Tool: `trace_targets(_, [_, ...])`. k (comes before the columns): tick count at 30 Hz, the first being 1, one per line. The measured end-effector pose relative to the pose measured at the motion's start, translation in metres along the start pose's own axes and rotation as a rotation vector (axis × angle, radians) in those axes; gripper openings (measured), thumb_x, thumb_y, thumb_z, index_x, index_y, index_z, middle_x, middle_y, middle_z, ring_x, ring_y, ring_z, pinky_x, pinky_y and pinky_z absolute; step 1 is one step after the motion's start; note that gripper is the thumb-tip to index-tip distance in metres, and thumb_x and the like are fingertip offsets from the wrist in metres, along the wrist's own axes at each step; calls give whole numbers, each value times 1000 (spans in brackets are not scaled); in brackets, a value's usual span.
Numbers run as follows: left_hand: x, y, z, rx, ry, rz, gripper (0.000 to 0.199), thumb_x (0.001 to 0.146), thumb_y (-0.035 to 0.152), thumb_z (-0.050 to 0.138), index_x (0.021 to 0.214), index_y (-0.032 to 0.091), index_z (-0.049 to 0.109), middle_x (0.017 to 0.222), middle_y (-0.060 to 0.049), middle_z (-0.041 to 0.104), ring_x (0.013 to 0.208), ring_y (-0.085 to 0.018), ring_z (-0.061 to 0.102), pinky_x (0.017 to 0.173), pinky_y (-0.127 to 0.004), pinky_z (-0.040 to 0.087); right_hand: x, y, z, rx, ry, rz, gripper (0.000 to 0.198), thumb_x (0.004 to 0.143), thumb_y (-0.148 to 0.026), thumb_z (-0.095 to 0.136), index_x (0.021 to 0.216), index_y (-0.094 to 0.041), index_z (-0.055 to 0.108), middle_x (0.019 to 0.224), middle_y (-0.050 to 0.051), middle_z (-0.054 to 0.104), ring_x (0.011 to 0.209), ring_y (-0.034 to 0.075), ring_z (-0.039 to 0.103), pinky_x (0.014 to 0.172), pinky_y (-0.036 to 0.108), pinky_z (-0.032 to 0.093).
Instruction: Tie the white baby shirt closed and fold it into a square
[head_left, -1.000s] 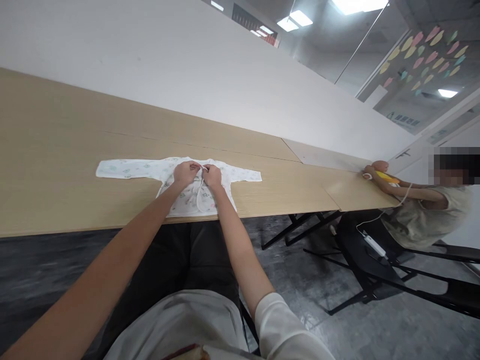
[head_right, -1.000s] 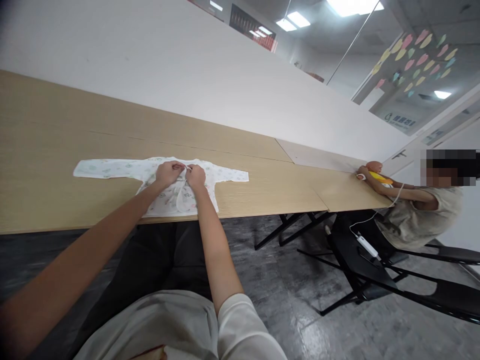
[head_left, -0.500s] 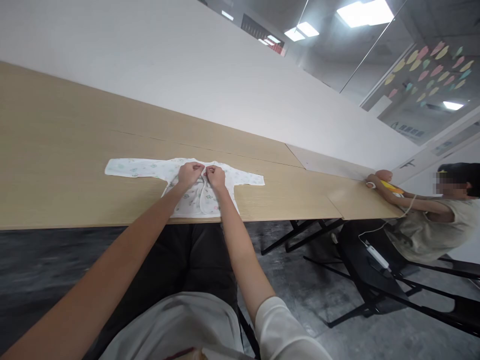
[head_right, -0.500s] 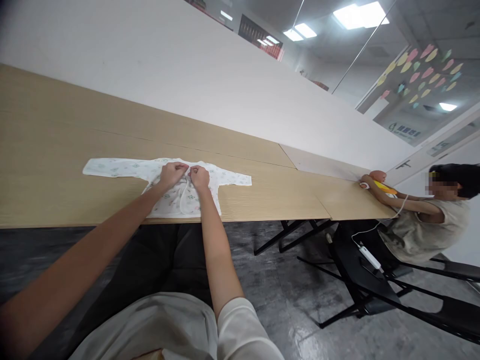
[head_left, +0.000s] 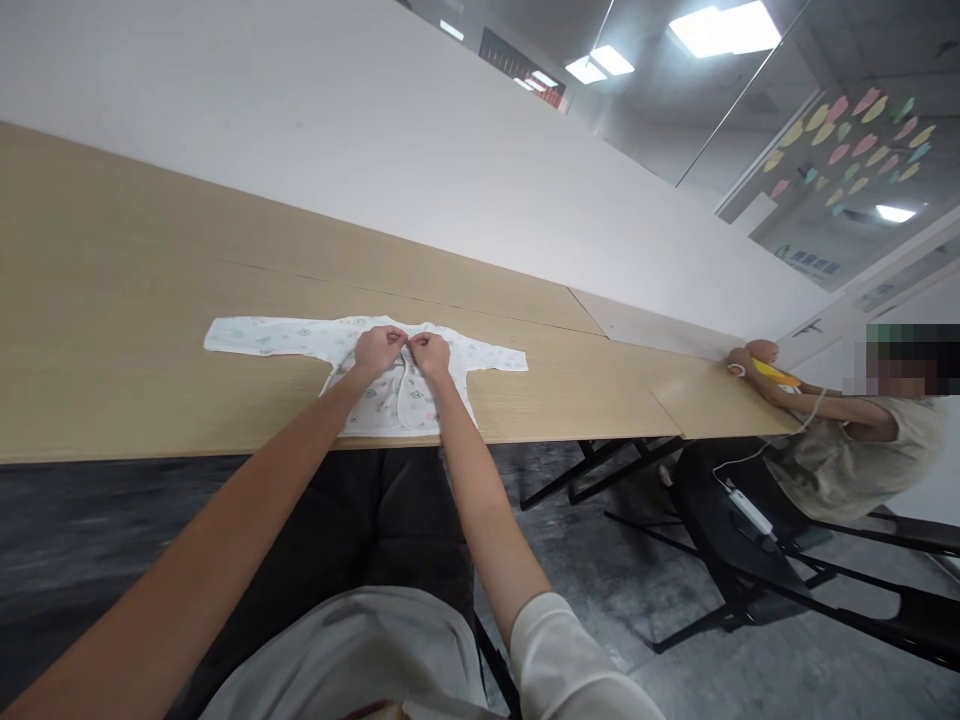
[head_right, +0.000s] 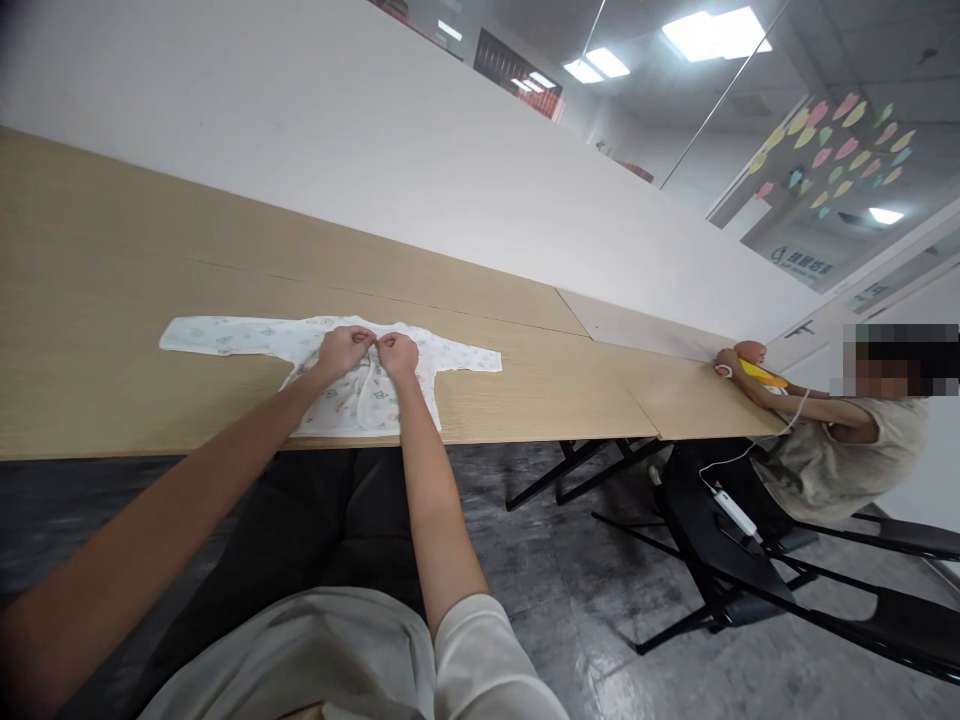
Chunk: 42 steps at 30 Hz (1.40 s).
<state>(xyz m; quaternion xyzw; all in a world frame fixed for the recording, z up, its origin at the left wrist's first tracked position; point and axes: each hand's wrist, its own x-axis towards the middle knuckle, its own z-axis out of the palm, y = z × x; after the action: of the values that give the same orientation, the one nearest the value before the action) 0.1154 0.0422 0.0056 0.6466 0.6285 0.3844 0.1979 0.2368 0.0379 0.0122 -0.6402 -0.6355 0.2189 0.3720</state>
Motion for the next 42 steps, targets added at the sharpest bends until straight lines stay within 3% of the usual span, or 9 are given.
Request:
trace_targets(7, [0,4,3,183,50,-10,29,86,31,51,97,19,75,99,-10,76,100,-26,67,93,-37,44,5,6,3,59,29,26,12,80,-20,61,81,-18,73,78,0,72,77,15,66,76,22,50])
trace_targets(12, [0,3,3,247,85,-9,27,82,24,53,97,18,74,97,-11,75,101,-29,64,93,-40,43,2,4,3,-20,52,5,17,82,-15,56,81,-19,72,84,2,73,84,16,66,81,24,50])
trace_targets(18, [-4,6,0,300,105,-37,27,77,21,55,94,18,76,98,-14,74,103,-33,61,91,-44,43,-5,-3,-1,-148,14,-76,25,90,-15,50,96,-20,73,98,5,73,94,19,66,89,29,50])
trace_targets(22, [-6,6,-4,337,76,-14,28,76,24,55,91,18,78,103,-16,72,106,-35,60,90,-45,45,-6,-5,-1,-210,-24,-99,28,92,-13,49,98,-19,75,109,9,72,103,21,65,94,31,49])
trace_targets(26, [-7,-1,-13,343,-40,58,28,73,24,58,90,18,78,110,-16,70,107,-36,60,88,-44,47,-7,-6,-3,-204,-42,-105,27,91,-12,49,98,-19,75,108,8,73,103,21,66,94,30,49])
trace_targets(33, [-17,-13,-21,278,-111,206,31,78,32,56,99,26,79,119,-5,71,115,-31,59,100,-40,42,-16,-9,-18,-95,-194,-146,25,83,-25,68,107,-17,72,94,6,73,90,19,66,86,28,51])
trace_targets(36, [-19,-16,-20,241,-109,266,30,79,37,58,100,31,79,118,-1,71,115,-29,59,102,-40,41,-16,-7,-23,-37,-239,-131,28,80,-20,68,108,-16,71,88,4,71,83,17,66,81,26,51])
trace_targets(42, [-19,-17,-21,201,-126,313,32,80,50,59,93,28,80,104,-5,75,105,-29,63,98,-40,43,-14,4,-26,124,-238,-64,38,74,-10,65,111,-15,68,73,-2,68,66,11,63,73,22,52])
